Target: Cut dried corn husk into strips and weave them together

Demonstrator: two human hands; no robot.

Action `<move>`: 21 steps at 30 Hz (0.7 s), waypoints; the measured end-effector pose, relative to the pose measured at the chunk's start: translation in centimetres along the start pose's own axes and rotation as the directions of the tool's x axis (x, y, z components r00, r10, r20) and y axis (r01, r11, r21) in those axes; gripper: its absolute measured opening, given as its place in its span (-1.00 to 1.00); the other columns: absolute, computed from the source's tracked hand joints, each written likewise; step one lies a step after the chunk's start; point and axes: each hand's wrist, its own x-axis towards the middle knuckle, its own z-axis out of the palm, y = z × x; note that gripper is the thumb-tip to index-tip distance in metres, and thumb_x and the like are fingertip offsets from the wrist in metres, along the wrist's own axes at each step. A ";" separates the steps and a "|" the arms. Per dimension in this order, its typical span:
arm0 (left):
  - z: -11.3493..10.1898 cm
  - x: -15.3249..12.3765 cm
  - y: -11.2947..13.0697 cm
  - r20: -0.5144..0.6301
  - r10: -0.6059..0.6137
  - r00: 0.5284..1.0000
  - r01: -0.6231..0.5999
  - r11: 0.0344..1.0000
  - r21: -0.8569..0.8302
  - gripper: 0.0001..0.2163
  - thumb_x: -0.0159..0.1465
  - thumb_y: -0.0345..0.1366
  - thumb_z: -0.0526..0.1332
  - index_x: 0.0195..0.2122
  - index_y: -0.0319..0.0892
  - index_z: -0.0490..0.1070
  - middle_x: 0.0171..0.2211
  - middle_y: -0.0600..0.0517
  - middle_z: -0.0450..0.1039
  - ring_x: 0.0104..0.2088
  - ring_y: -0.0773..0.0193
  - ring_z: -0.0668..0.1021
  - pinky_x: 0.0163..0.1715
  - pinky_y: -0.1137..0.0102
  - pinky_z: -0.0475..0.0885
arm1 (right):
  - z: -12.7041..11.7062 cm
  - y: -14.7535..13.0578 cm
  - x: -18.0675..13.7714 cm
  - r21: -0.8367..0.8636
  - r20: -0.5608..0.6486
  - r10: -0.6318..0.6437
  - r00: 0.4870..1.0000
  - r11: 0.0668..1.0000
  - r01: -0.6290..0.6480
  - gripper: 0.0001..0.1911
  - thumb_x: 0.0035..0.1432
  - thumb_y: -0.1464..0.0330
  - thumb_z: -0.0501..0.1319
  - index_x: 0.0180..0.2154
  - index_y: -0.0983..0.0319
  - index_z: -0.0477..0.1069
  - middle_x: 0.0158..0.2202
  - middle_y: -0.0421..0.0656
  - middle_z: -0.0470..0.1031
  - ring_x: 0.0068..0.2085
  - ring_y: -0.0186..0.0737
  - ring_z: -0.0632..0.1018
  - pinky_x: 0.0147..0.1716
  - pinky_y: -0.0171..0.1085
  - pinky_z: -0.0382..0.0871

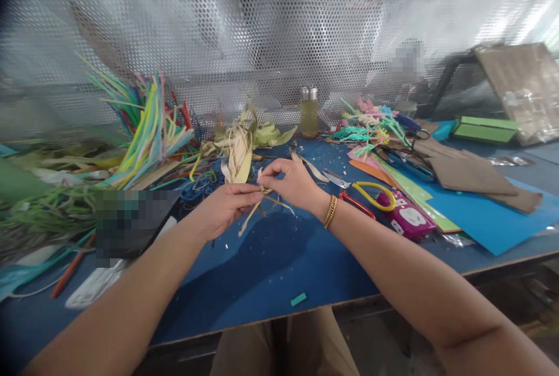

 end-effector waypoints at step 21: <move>0.2 1.0 -1.3 -0.094 0.003 0.996 -0.007 0.999 -0.044 -0.88 0.01 -0.26 0.36 -0.52 -0.22 0.56 -0.58 0.06 0.34 -0.56 0.41 0.28 -0.55 0.42 0.06 | 2.3 1.3 0.1 0.323 -0.152 0.242 0.958 0.929 -0.183 -0.81 0.03 0.26 0.25 -0.49 0.23 0.36 -0.45 -0.21 0.37 -0.44 -0.35 0.38 -0.51 -0.35 0.33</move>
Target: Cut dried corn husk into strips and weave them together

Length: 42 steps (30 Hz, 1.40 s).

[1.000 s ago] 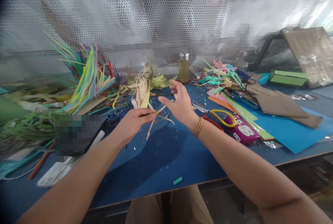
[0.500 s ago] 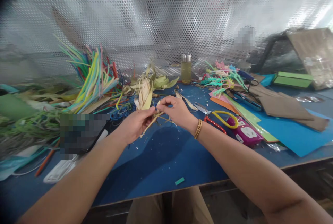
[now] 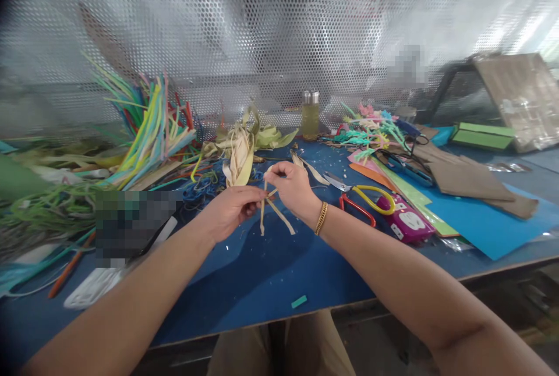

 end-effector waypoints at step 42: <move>-0.3 -0.4 1.1 -0.229 0.225 0.947 -0.229 0.973 0.010 -0.67 0.01 -0.21 0.42 -0.18 -0.17 0.56 -0.53 0.11 0.40 -0.60 0.45 0.27 -0.59 0.43 0.13 | -0.8 -0.2 -0.6 -0.387 0.110 -0.217 0.970 0.890 0.242 -0.86 0.15 0.31 0.22 -0.42 0.21 0.47 -0.47 -0.23 0.47 -0.40 -0.31 0.43 -0.35 -0.30 0.27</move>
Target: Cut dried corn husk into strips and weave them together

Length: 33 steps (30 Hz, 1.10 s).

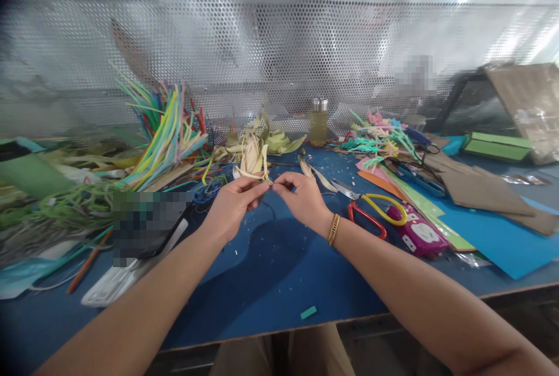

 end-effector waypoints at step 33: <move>-0.6 0.5 -0.9 -0.130 0.197 0.972 -0.176 0.971 0.159 -0.77 0.10 -0.14 0.33 -0.37 -0.22 0.57 -0.42 0.04 0.51 -0.40 0.29 0.44 -0.34 0.41 0.31 | 1.0 -2.2 -1.0 -0.042 0.208 -0.269 0.941 0.958 0.283 -0.77 0.24 0.45 0.13 -0.49 0.22 0.26 -0.48 -0.25 0.34 -0.39 -0.34 0.33 -0.26 -0.30 0.18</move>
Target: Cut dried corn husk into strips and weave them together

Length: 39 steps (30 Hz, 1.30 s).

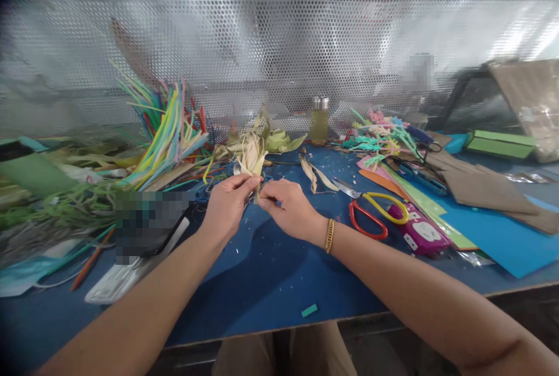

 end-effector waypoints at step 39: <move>1.0 -0.9 1.2 0.222 -0.072 0.972 0.083 0.996 -0.044 -0.80 0.09 -0.15 0.35 -0.51 -0.18 0.52 -0.58 0.11 0.26 -0.53 0.37 0.26 -0.50 0.40 0.16 | -1.2 1.9 0.7 0.398 -0.282 0.352 0.892 0.890 -0.225 -0.82 0.15 0.29 0.23 -0.46 0.22 0.38 -0.45 -0.22 0.42 -0.38 -0.32 0.38 -0.27 -0.28 0.28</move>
